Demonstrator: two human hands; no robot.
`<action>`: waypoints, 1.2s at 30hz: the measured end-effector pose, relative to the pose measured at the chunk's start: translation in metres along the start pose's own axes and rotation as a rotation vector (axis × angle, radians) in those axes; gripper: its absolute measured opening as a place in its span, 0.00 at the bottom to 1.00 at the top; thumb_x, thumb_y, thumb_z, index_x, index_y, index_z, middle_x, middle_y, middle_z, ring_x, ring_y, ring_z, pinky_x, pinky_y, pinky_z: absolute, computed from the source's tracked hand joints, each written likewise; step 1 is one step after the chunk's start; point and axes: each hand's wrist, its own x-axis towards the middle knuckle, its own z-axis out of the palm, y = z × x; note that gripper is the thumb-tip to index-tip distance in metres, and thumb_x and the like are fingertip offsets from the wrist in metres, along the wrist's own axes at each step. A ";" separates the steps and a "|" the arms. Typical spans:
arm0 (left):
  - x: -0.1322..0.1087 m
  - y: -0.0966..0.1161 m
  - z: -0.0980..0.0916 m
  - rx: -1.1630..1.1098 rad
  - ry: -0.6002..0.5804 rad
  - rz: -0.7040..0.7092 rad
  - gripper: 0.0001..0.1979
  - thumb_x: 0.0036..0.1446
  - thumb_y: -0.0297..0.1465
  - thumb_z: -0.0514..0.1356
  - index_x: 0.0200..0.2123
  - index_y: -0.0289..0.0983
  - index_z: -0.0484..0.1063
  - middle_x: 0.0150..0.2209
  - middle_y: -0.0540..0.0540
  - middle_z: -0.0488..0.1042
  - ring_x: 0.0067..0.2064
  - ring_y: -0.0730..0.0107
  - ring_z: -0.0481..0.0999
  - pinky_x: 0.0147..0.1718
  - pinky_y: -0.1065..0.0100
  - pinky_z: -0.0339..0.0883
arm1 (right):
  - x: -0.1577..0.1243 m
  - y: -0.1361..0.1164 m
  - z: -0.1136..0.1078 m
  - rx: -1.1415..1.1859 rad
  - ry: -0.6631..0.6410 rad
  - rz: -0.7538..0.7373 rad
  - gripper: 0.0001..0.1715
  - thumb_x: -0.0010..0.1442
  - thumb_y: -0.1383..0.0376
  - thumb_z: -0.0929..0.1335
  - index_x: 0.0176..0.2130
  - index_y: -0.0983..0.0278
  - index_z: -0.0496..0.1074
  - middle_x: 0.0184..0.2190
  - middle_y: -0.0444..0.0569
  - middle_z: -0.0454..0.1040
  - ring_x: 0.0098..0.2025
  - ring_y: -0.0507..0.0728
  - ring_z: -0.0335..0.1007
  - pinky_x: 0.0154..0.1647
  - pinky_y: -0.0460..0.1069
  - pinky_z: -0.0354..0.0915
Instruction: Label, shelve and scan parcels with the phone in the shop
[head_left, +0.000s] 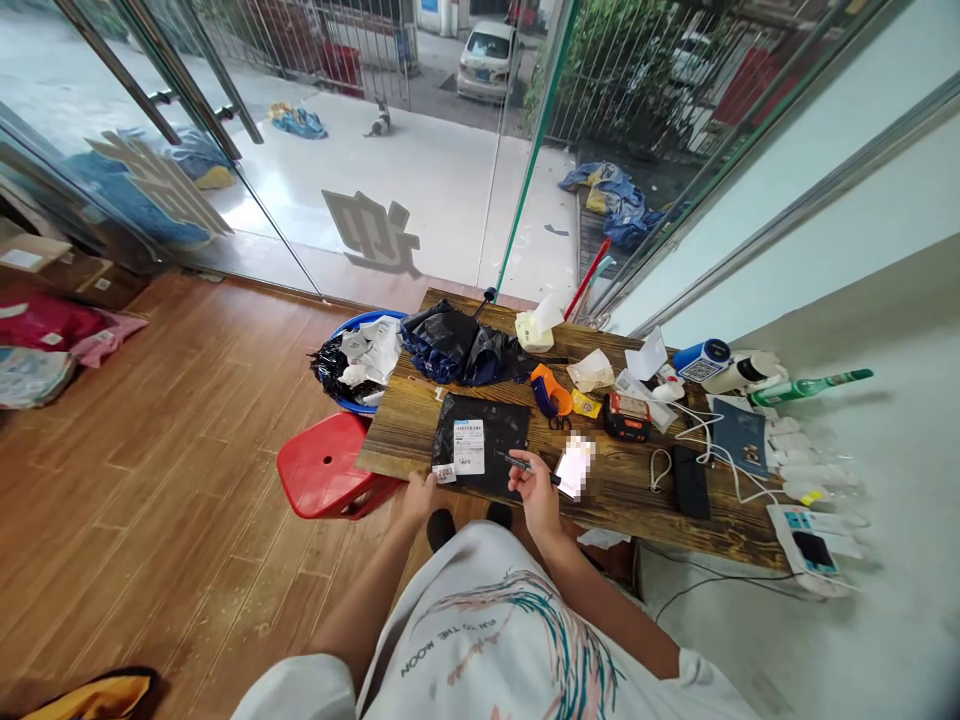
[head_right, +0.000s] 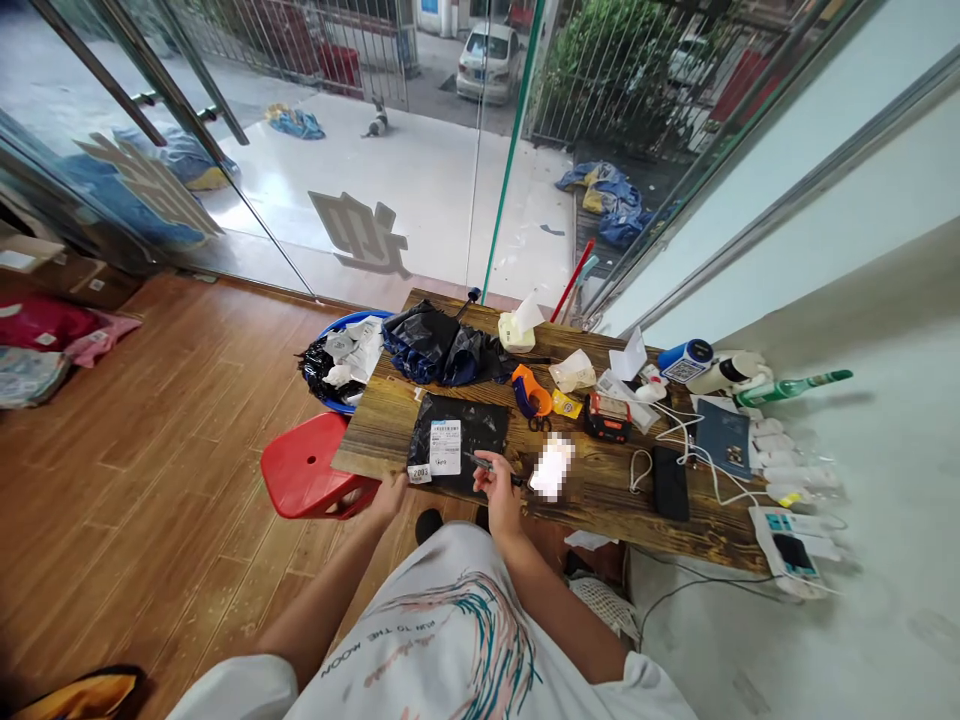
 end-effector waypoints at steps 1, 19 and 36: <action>-0.004 0.002 -0.004 0.045 0.007 0.065 0.25 0.53 0.33 0.53 0.52 0.25 0.58 0.48 0.30 0.64 0.54 0.54 0.62 0.56 0.56 0.51 | 0.000 0.002 -0.001 0.031 -0.037 0.025 0.23 0.57 0.52 0.60 0.42 0.66 0.65 0.24 0.44 0.64 0.26 0.46 0.60 0.25 0.42 0.59; -0.078 0.066 -0.020 0.679 -0.485 0.702 0.24 0.64 0.38 0.48 0.60 0.36 0.61 0.52 0.39 0.69 0.52 0.65 0.70 0.51 0.65 0.63 | -0.006 -0.024 -0.008 -0.323 -0.541 0.203 0.21 0.53 0.52 0.68 0.34 0.67 0.62 0.25 0.46 0.72 0.24 0.49 0.67 0.25 0.44 0.64; -0.095 0.087 0.077 0.580 -0.692 0.605 0.21 0.62 0.30 0.43 0.53 0.40 0.66 0.39 0.44 0.74 0.41 0.67 0.73 0.43 0.68 0.63 | -0.075 -0.017 -0.075 -0.586 -0.147 0.051 0.23 0.54 0.51 0.67 0.41 0.65 0.77 0.29 0.49 0.74 0.33 0.51 0.67 0.35 0.44 0.62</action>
